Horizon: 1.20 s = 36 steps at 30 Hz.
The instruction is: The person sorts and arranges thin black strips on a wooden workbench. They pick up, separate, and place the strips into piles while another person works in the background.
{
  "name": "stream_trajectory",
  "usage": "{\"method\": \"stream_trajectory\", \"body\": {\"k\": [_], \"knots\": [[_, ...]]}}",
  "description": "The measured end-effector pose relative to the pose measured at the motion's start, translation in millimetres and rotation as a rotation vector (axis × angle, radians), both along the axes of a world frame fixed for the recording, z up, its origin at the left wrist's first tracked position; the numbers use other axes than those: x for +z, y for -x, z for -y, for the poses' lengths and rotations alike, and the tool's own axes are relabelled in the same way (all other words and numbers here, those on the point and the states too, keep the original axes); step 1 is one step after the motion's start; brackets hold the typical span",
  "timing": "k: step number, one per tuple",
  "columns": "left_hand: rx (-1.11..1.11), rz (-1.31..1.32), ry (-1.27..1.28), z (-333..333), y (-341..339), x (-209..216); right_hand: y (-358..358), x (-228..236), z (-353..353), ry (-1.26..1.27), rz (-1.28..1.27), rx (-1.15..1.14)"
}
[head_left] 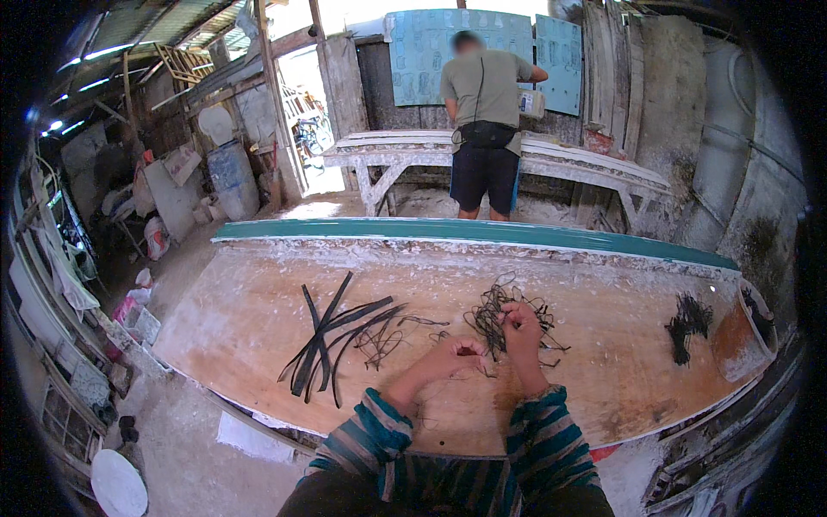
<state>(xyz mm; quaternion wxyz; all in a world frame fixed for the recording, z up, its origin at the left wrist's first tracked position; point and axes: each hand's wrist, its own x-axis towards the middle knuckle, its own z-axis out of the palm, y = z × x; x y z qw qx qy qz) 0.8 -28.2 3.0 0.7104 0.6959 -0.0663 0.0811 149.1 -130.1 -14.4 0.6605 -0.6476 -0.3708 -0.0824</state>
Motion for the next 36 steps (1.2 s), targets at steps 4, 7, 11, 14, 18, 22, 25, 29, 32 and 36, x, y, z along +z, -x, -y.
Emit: {"method": "stream_trajectory", "body": {"k": [4,7,11,14,18,22,25,29,32,36], "knots": [[0.082,-0.024,-0.001,-3,0,-1,14,19,8,0.116,0.046,-0.041],[0.114,-0.022,-0.032,-1,0,4,14,19,9,0.104,0.136,-0.078],[0.32,0.064,-0.051,-2,-1,-2,18,24,10,0.075,0.073,-0.034],[0.553,-0.011,-0.272,-12,2,2,18,27,12,0.101,0.013,-0.011],[0.784,0.026,-0.205,-20,0,-2,16,20,7,0.08,0.067,0.013],[0.96,0.1,-0.238,-26,-1,0,18,13,6,0.105,0.21,0.093],[1.041,0.112,-0.21,-33,0,0,38,26,9,0.254,0.112,0.172],[1.097,0.11,-0.185,-46,-2,-12,48,36,9,0.277,0.13,0.247],[1.106,0.083,-0.202,-46,-4,-11,46,34,10,0.265,0.114,0.261],[1.107,0.106,-0.203,-45,-5,-12,46,37,12,0.277,0.125,0.247]]}}
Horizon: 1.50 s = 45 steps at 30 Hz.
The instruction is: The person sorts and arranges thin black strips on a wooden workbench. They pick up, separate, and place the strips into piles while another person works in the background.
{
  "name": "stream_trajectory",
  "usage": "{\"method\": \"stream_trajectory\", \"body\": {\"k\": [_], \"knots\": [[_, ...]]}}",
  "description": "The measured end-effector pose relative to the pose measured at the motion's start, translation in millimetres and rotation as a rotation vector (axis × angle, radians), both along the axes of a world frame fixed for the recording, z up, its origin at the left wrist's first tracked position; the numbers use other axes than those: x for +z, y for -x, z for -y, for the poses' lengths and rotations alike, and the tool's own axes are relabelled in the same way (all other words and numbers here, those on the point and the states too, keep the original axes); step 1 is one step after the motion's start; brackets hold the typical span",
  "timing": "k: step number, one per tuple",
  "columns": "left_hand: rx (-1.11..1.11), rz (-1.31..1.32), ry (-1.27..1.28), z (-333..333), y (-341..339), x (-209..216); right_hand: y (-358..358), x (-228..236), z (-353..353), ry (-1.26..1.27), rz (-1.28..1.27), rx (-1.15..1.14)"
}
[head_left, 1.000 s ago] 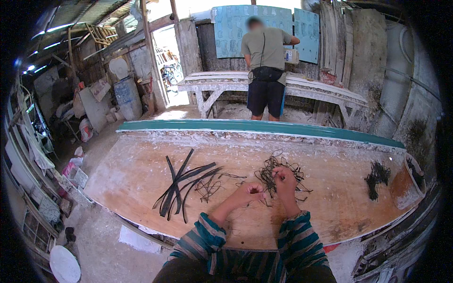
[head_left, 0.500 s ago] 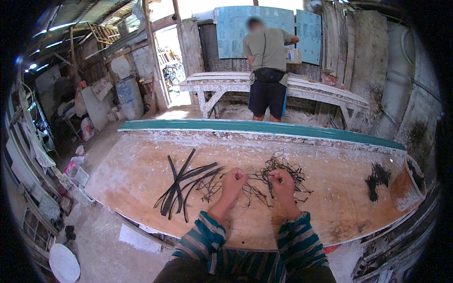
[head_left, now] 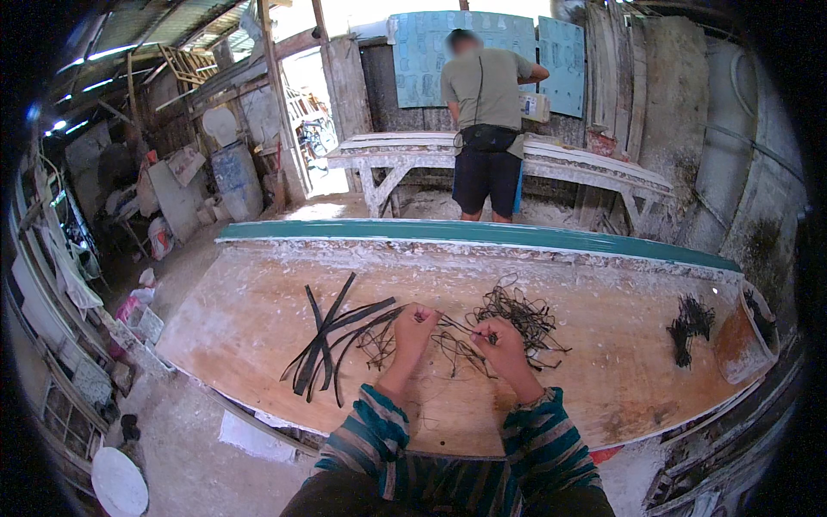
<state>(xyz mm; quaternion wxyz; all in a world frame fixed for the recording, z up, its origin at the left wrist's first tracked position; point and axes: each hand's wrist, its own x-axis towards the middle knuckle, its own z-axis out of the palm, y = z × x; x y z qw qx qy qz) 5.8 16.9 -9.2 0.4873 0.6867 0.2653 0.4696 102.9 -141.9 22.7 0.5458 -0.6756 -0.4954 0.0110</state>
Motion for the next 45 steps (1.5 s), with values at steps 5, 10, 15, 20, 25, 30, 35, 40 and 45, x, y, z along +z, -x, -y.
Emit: {"method": "stream_trajectory", "body": {"k": [5,10,15,20,25,30,35,40,45], "knots": [[-0.003,-0.024,0.004,-2,2,0,1,0,-1,0.034,-0.001,-0.006],[-0.036,-0.002,0.028,-3,0,-1,-1,-1,0,0.048,0.063,-0.021],[-0.061,0.018,0.026,-3,1,-1,-5,-8,-3,-0.045,0.101,0.091],[-0.093,0.017,0.038,-2,1,-2,-2,-7,-1,0.074,-0.015,0.231],[-0.113,0.012,-0.015,0,4,3,5,-8,-1,0.108,-0.166,0.196],[-0.092,-0.037,-0.14,-11,3,-5,5,-3,-1,0.101,-0.093,0.081],[-0.021,-0.123,-0.28,-1,6,8,3,-10,-1,0.091,-0.017,0.053],[0.033,-0.097,-0.298,-4,9,5,11,-13,-6,0.118,-0.039,0.09],[0.055,-0.086,-0.303,-7,9,5,18,-11,-7,0.13,0.046,0.064]]}}
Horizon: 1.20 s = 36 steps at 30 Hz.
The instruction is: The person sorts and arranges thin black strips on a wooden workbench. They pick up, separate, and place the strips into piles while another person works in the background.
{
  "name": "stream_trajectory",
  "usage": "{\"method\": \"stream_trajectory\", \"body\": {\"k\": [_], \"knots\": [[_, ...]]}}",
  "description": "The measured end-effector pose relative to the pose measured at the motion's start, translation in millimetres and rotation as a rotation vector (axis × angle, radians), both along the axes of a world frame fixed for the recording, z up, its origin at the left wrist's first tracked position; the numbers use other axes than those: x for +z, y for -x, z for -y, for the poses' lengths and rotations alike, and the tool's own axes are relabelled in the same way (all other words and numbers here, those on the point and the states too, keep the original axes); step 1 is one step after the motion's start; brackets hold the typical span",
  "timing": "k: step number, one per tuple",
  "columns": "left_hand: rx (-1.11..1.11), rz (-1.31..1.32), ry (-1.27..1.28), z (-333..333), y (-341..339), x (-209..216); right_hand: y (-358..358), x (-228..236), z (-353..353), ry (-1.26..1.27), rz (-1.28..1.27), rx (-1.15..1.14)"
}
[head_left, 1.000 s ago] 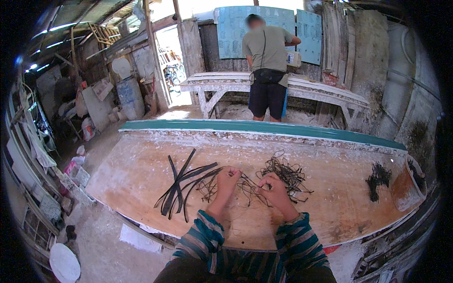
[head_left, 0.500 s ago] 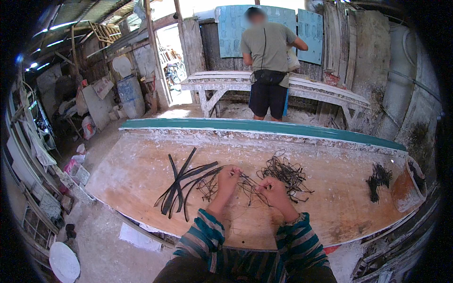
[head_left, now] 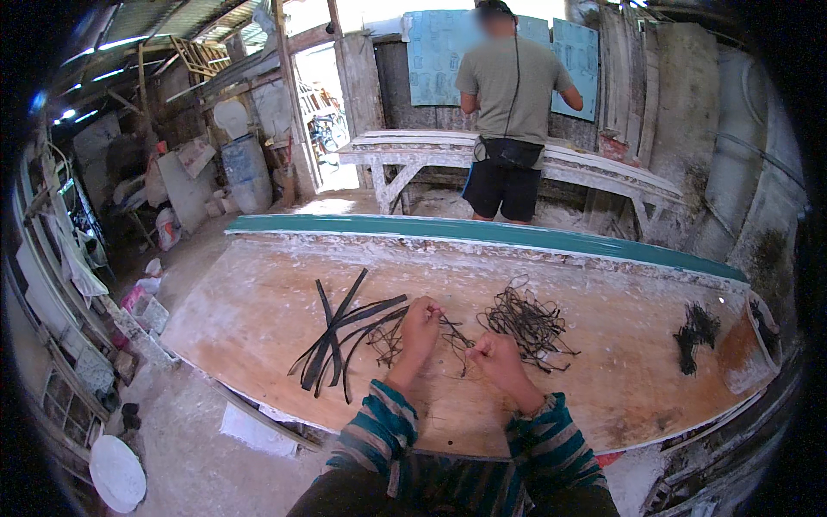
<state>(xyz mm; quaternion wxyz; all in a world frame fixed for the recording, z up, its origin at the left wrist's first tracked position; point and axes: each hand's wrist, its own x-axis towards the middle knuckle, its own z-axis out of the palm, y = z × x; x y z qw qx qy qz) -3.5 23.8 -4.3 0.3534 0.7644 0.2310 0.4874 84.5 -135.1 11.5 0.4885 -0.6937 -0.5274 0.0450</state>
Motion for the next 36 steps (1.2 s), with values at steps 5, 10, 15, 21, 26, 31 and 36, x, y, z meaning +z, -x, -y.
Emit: {"method": "stream_trajectory", "body": {"k": [5,10,15,21,26,31,36], "knots": [[0.022,-0.054,-0.014,-5,0,2,0,-2,0,-0.005,0.002,-0.002],[-0.012,0.021,-0.017,-8,-1,-2,1,2,0,-0.018,-0.043,0.029],[-0.113,0.06,0.096,-13,-2,-12,-15,-9,-1,-0.183,0.042,-0.105],[-0.345,0.038,0.242,0,-3,-1,-42,-4,2,-0.32,-0.037,-0.288],[-0.462,0.111,0.346,9,-6,0,-42,0,6,-0.283,-0.052,-0.242],[-0.421,0.144,0.268,7,-3,4,-36,2,7,-0.18,0.046,-0.201],[-0.31,0.111,0.289,10,3,16,-37,-7,4,-0.142,0.148,-0.206]]}}
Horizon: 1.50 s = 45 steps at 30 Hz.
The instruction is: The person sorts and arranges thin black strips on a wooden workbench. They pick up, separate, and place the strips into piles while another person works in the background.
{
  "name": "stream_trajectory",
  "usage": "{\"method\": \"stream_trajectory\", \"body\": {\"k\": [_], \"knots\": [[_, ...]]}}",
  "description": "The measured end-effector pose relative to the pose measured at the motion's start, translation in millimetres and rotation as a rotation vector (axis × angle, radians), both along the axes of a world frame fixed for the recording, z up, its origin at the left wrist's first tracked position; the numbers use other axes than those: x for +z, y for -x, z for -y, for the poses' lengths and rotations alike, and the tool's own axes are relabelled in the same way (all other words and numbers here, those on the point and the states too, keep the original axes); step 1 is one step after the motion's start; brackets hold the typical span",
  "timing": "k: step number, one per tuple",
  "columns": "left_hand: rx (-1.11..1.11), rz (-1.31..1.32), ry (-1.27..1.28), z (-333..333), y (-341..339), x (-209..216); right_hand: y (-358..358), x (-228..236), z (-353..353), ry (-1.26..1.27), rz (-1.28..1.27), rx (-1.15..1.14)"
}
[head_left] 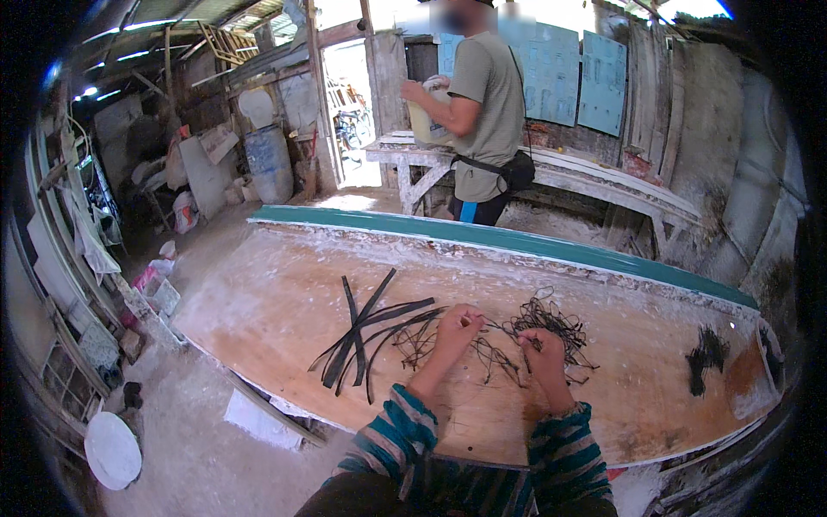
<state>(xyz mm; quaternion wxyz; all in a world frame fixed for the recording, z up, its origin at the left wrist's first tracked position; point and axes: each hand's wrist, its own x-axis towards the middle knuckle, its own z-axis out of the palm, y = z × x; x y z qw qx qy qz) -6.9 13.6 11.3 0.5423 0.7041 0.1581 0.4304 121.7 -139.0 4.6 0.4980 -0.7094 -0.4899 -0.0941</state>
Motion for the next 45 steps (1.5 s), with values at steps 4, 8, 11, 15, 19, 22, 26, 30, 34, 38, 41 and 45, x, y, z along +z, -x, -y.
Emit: {"method": "stream_trajectory", "body": {"k": [4,8,11,15,19,22,26,30,34,38,41,45], "knots": [[0.192,-0.004,0.049,-6,-3,-3,13,9,4,0.018,-0.317,0.159],[0.339,-0.046,-0.061,-11,-3,-8,19,2,2,0.065,-0.328,0.305],[0.325,-0.1,-0.01,-8,0,-2,30,5,0,0.014,-0.315,0.39],[0.239,-0.038,0.036,-12,-4,-11,29,-8,-5,-0.016,-0.45,0.522],[0.226,-0.054,0.025,-7,-6,-9,29,-3,1,-0.029,-0.633,0.582],[0.105,0.021,0.024,-21,-11,-30,29,-1,-2,-0.081,-0.457,0.414],[-0.237,-0.024,-0.059,-23,-11,-34,16,13,-2,-0.185,-0.355,0.099],[-0.734,-0.075,0.057,15,-7,-6,-2,18,10,-0.184,-0.277,-0.112],[-1.082,-0.159,0.185,38,2,8,-19,0,4,0.018,-0.08,-0.024],[-1.063,-0.204,0.438,43,12,18,-19,5,6,-0.124,-0.148,0.017],[-0.951,-0.098,0.617,40,4,3,-28,0,5,-0.158,-0.02,-0.038],[-0.61,-0.035,0.554,18,-5,-10,-25,8,5,-0.042,0.025,-0.131]]}}
